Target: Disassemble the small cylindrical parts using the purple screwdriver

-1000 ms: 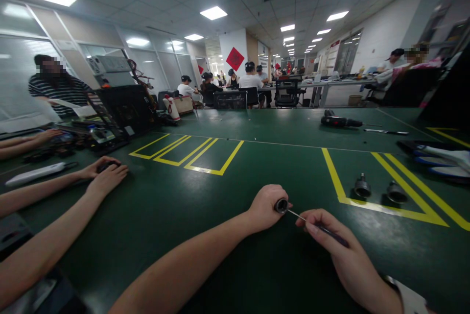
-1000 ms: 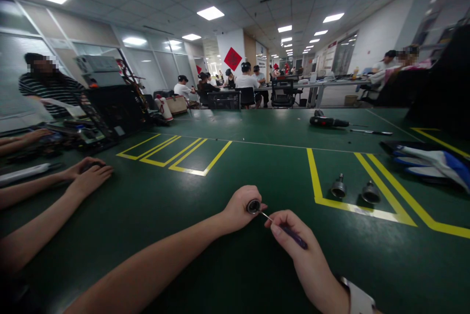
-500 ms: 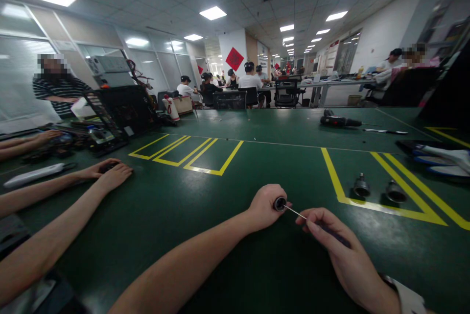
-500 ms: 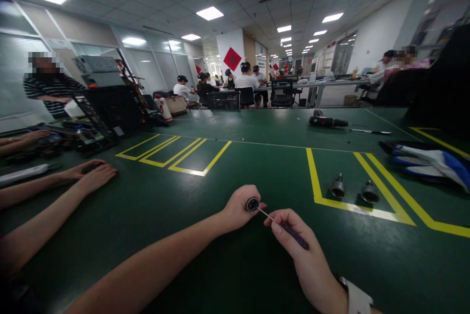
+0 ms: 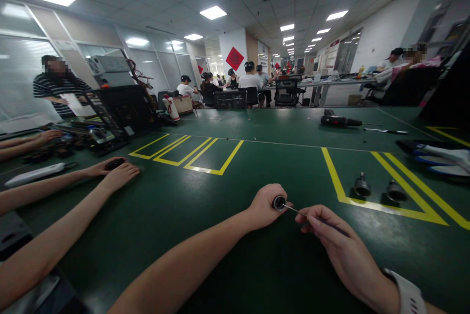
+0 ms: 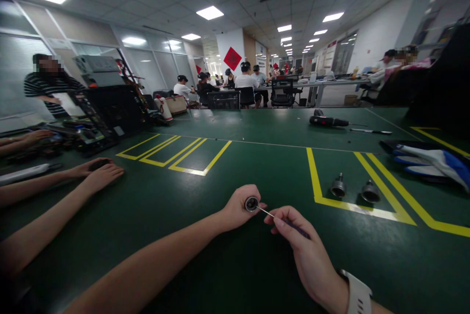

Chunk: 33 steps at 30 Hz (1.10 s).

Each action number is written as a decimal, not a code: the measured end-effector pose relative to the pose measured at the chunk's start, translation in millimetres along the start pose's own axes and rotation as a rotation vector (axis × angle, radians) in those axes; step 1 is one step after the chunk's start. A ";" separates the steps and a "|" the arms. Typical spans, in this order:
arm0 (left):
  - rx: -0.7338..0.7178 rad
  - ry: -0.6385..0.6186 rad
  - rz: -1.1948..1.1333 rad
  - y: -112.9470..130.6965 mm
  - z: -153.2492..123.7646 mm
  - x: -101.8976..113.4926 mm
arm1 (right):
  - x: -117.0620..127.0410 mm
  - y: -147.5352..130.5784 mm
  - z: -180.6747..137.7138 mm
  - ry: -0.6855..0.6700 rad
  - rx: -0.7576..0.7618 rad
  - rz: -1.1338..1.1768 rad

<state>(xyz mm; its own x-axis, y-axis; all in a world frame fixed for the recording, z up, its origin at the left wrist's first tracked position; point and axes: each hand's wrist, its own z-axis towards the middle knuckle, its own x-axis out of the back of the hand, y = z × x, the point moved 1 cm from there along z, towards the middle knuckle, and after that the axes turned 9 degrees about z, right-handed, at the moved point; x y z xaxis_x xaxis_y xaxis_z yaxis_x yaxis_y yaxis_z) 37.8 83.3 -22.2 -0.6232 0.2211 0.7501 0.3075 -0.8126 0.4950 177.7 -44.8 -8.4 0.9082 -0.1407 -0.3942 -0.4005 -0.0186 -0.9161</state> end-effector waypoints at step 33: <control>-0.015 -0.006 0.262 3.0 -2.3 -4.2 | 5.9 5.9 -0.7 -0.037 0.073 -0.292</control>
<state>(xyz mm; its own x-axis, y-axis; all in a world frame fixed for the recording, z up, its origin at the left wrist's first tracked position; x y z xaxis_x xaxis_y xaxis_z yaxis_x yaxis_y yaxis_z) 39.7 78.7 -24.9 -0.5197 0.0047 0.8543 0.4471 -0.8506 0.2766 180.6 -46.4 -16.0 0.9880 -0.1038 -0.1145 -0.1132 0.0185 -0.9934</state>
